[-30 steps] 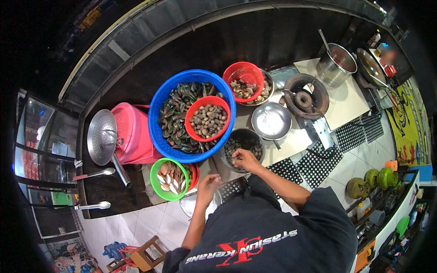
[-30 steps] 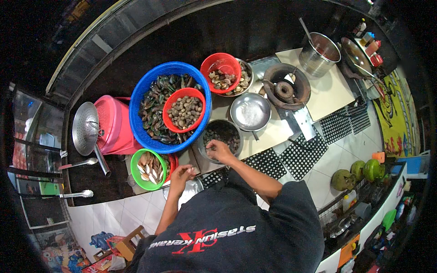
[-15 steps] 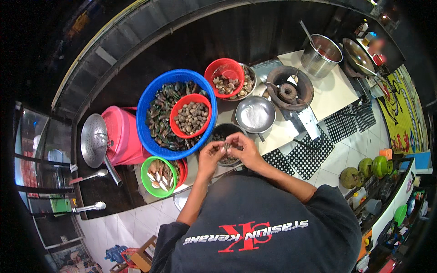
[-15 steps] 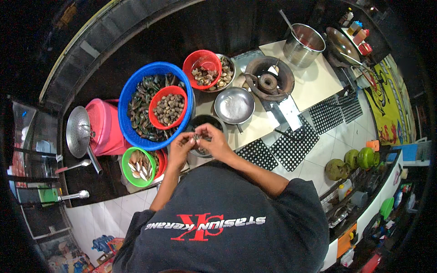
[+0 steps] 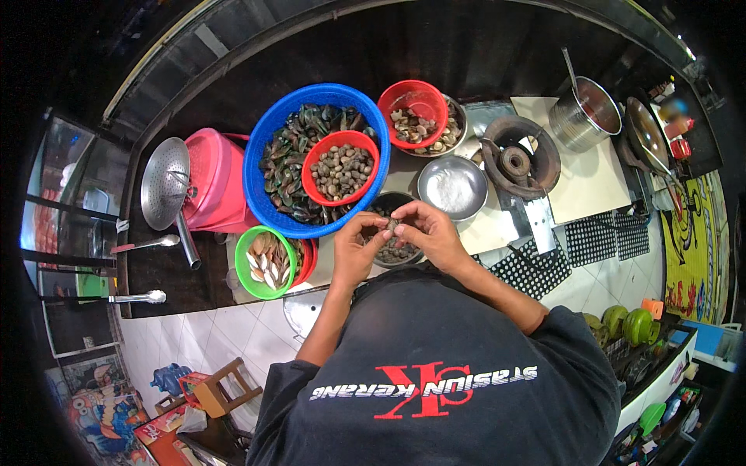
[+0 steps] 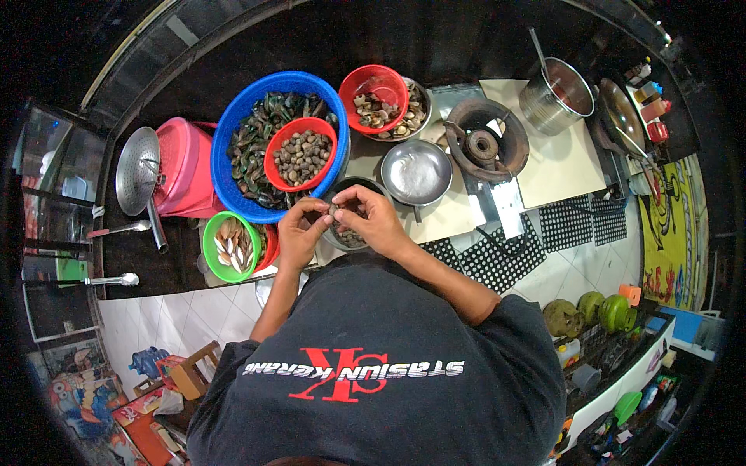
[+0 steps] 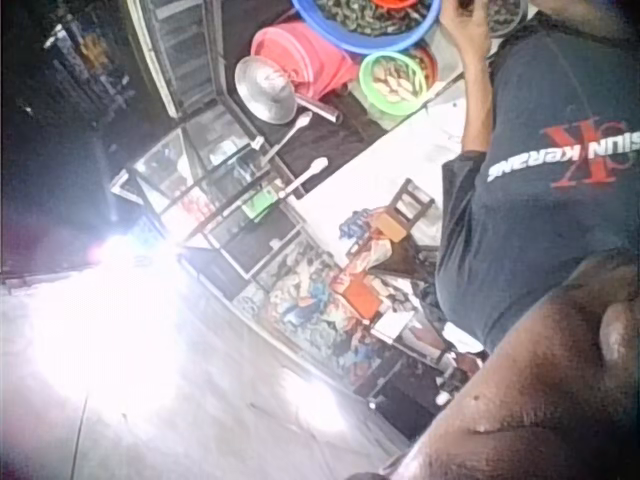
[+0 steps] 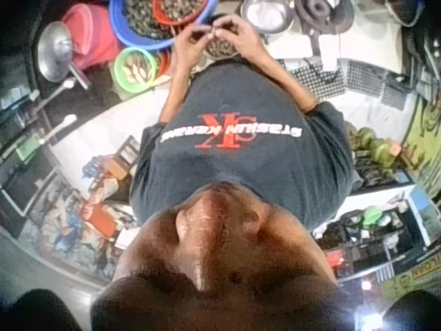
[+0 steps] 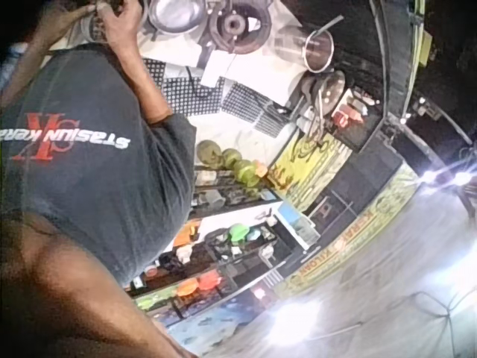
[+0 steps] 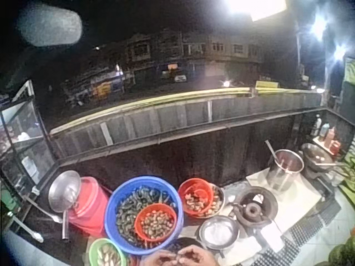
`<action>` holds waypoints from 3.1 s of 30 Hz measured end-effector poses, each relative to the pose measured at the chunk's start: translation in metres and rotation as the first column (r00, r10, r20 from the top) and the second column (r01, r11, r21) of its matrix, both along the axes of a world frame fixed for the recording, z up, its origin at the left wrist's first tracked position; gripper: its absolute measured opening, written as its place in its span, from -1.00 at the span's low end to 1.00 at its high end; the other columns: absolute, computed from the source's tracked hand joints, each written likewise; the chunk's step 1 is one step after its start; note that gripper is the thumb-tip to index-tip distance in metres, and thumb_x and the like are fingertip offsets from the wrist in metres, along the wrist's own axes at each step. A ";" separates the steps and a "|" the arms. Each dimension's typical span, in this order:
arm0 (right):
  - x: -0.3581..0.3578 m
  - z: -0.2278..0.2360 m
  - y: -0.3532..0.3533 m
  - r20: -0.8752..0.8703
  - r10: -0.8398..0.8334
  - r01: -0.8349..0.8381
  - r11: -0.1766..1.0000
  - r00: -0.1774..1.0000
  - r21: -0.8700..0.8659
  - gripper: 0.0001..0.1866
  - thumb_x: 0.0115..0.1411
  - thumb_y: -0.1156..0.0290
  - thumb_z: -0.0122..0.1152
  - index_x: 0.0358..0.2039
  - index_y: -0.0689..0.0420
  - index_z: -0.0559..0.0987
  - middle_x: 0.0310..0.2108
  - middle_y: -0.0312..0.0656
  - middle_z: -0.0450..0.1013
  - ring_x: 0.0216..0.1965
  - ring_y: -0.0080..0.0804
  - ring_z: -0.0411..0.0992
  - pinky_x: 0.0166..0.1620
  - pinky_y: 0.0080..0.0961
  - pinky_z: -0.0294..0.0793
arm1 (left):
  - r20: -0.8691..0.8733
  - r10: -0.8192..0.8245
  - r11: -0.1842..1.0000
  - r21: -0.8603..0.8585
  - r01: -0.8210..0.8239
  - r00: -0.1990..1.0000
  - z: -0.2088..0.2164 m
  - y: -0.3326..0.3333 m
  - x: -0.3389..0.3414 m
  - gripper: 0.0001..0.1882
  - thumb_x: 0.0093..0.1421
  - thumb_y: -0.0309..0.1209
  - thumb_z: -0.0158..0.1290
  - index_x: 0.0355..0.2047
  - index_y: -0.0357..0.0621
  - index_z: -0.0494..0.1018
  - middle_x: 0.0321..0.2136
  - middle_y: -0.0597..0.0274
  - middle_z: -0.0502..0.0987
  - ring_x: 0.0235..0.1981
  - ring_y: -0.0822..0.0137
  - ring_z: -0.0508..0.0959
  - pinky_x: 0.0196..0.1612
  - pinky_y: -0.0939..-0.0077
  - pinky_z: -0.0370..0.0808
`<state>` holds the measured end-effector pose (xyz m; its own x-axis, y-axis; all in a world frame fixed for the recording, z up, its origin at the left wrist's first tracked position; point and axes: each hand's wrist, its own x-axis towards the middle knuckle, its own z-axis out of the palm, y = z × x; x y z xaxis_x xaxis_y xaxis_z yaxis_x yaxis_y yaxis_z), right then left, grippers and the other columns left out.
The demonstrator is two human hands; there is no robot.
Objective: The person stands at a food stall counter and repeatedly picks up small clams from a red bowl, uses a small tool to pry them open, and places the opened clams into a metal bowl. The person continues this process throughout the clip.
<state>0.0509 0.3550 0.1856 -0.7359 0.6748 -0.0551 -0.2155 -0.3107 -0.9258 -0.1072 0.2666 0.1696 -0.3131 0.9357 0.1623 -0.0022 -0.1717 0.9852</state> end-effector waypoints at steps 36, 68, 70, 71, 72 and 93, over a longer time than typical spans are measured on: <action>-0.029 -0.010 0.047 0.095 0.114 -0.123 0.988 0.989 0.092 -0.85 0.21 0.54 0.12 -0.20 0.28 0.50 -0.34 -0.25 0.51 -0.33 -0.60 0.47 -0.23 -0.63 0.50 | -0.201 0.102 0.980 -0.147 -0.133 0.974 0.014 0.027 -0.018 -0.77 0.05 -0.63 0.19 -0.24 -0.29 0.52 -0.17 0.14 0.51 -0.12 0.37 0.51 -0.12 0.51 0.48; -0.030 -0.021 0.050 0.059 0.025 -0.041 0.956 0.998 0.292 -0.90 0.07 0.54 0.17 -0.39 0.29 0.53 -0.39 -0.19 0.48 -0.32 -0.55 0.43 -0.21 -0.54 0.40 | -0.325 0.075 0.991 -0.083 -0.107 0.943 0.014 0.032 -0.011 -0.82 -0.04 -0.76 0.13 -0.38 -0.35 0.49 -0.24 0.17 0.48 -0.14 0.39 0.53 -0.13 0.52 0.56; -0.029 -0.025 0.052 0.098 0.075 -0.100 0.952 0.992 0.290 -0.91 0.14 0.57 0.14 -0.32 0.28 0.49 -0.30 -0.25 0.41 -0.28 -0.60 0.41 -0.22 -0.62 0.41 | -0.317 0.082 0.990 -0.085 -0.115 0.945 0.015 0.032 -0.010 -0.82 -0.04 -0.76 0.12 -0.38 -0.36 0.48 -0.23 0.17 0.48 -0.15 0.39 0.53 -0.12 0.51 0.56; -0.029 -0.027 0.052 0.118 0.099 -0.129 0.949 0.988 0.288 -0.91 0.18 0.59 0.12 -0.29 0.28 0.47 -0.26 -0.28 0.37 -0.26 -0.63 0.40 -0.22 -0.65 0.42 | -0.316 0.086 0.988 -0.093 -0.121 0.945 0.015 0.033 -0.010 -0.82 -0.05 -0.76 0.12 -0.39 -0.35 0.48 -0.23 0.17 0.48 -0.15 0.39 0.53 -0.13 0.51 0.57; -0.029 -0.026 0.052 0.123 0.098 -0.130 0.951 0.987 0.282 -0.92 0.17 0.59 0.12 -0.30 0.28 0.47 -0.27 -0.28 0.37 -0.26 -0.63 0.39 -0.23 -0.65 0.41 | -0.316 0.090 0.987 -0.101 -0.128 0.945 0.016 0.033 -0.009 -0.81 -0.05 -0.76 0.12 -0.39 -0.35 0.48 -0.24 0.17 0.48 -0.15 0.39 0.54 -0.13 0.51 0.57; -0.034 -0.032 0.054 0.139 0.061 -0.100 0.951 0.988 0.292 -0.88 0.03 0.54 0.17 -0.39 0.30 0.54 -0.38 -0.15 0.49 -0.34 -0.51 0.44 -0.24 -0.54 0.41 | -0.363 0.082 0.981 -0.137 -0.140 0.928 0.019 0.032 -0.012 -0.83 -0.09 -0.73 0.11 -0.42 -0.35 0.48 -0.27 0.19 0.51 -0.19 0.41 0.55 -0.20 0.54 0.56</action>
